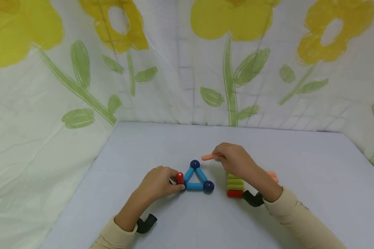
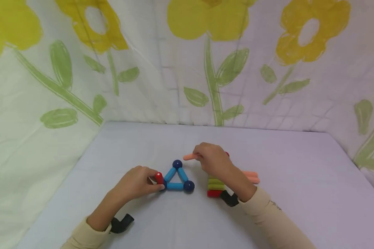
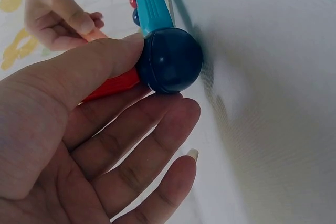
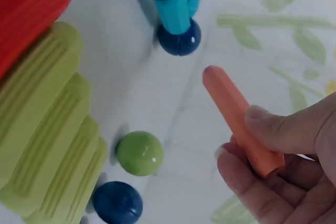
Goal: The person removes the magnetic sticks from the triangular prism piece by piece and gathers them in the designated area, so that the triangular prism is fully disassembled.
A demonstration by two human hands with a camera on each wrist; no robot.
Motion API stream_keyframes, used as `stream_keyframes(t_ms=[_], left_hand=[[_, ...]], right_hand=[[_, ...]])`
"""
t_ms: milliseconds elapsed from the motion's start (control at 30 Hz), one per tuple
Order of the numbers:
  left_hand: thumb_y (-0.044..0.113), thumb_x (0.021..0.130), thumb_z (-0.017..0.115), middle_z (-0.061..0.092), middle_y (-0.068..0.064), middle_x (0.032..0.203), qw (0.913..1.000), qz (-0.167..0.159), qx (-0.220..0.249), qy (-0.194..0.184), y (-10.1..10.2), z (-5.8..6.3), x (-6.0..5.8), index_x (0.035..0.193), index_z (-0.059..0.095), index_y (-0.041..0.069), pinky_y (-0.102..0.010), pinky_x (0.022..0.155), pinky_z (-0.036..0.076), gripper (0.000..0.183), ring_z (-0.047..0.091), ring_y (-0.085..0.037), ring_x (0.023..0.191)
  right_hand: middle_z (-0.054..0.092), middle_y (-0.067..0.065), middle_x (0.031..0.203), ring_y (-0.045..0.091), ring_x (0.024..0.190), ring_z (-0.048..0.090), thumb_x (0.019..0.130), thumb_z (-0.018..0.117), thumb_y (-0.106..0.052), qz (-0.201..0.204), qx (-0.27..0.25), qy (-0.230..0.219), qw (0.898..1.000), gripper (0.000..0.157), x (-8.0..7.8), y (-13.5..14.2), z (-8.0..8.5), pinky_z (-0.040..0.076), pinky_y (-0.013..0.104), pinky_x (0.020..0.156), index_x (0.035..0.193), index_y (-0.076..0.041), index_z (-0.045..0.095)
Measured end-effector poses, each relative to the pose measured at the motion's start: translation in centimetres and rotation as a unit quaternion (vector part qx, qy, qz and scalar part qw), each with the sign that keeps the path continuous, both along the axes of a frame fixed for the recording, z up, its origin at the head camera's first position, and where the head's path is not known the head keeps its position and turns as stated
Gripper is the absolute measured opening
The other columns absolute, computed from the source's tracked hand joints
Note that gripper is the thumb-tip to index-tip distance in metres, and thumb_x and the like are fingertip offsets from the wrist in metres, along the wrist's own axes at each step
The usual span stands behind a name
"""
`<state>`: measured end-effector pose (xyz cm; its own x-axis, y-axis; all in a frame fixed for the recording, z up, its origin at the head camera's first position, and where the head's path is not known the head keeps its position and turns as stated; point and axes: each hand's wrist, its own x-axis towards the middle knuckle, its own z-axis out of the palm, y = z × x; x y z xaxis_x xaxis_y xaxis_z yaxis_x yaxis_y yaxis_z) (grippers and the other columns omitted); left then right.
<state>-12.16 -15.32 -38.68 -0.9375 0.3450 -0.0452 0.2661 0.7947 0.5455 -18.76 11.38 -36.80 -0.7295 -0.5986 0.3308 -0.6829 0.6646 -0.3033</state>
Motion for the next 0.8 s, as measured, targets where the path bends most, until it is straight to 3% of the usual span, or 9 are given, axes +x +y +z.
stream_keyframes(t_ms=[167, 333, 567, 800], left_hand=[[0.024, 0.082, 0.084, 0.072, 0.006, 0.08, 0.9998, -0.002, -0.007, 0.019, 0.0, 0.1, -0.1, 0.08, 0.074, 0.016, -0.026, 0.058, 0.048, 0.013, 0.061, -0.009, 0.07], [0.024, 0.082, 0.084, 0.072, 0.005, 0.081, 0.9997, -0.008, -0.003, 0.024, 0.1, 0.0, -0.2, 0.08, 0.073, 0.017, -0.026, 0.059, 0.048, 0.013, 0.062, -0.009, 0.072], [0.025, 0.082, 0.084, 0.072, 0.006, 0.081, 0.9999, -0.009, 0.0, 0.014, 0.1, -0.2, -0.1, 0.081, 0.074, 0.017, -0.027, 0.061, 0.049, 0.013, 0.062, -0.009, 0.073], [0.024, 0.082, 0.084, 0.072, 0.006, 0.08, 0.9999, -0.006, 0.004, 0.009, 0.1, -0.2, 0.0, 0.081, 0.074, 0.016, -0.026, 0.059, 0.049, 0.012, 0.062, -0.008, 0.072]], right_hand=[[0.071, 0.001, 0.091, 0.017, 0.079, 0.064, 0.086, 0.079, -0.007, 0.005, -0.025, -0.015, 1.0, 0.013, 0.9, 1.5, 0.3, 0.056, 0.034, 0.072, 0.098, -0.004, 0.074], [0.069, -0.002, 0.089, 0.012, 0.073, 0.057, 0.084, 0.08, -0.003, 0.01, -0.024, -0.034, 0.999, 0.017, 2.2, 4.7, 0.7, 0.053, 0.031, 0.066, 0.098, -0.006, 0.072], [0.068, -0.011, 0.092, 0.006, 0.078, 0.058, 0.086, 0.079, -0.007, 0.008, 0.02, -0.127, 0.992, 0.016, 3.3, 11.3, 1.9, 0.053, 0.03, 0.068, 0.098, -0.014, 0.073], [0.064, -0.012, 0.087, 0.005, 0.074, 0.054, 0.085, 0.08, -0.008, -0.013, 0.051, -0.151, 0.987, 0.014, 4.3, 15.4, 0.1, 0.051, 0.028, 0.064, 0.095, -0.015, 0.073]])
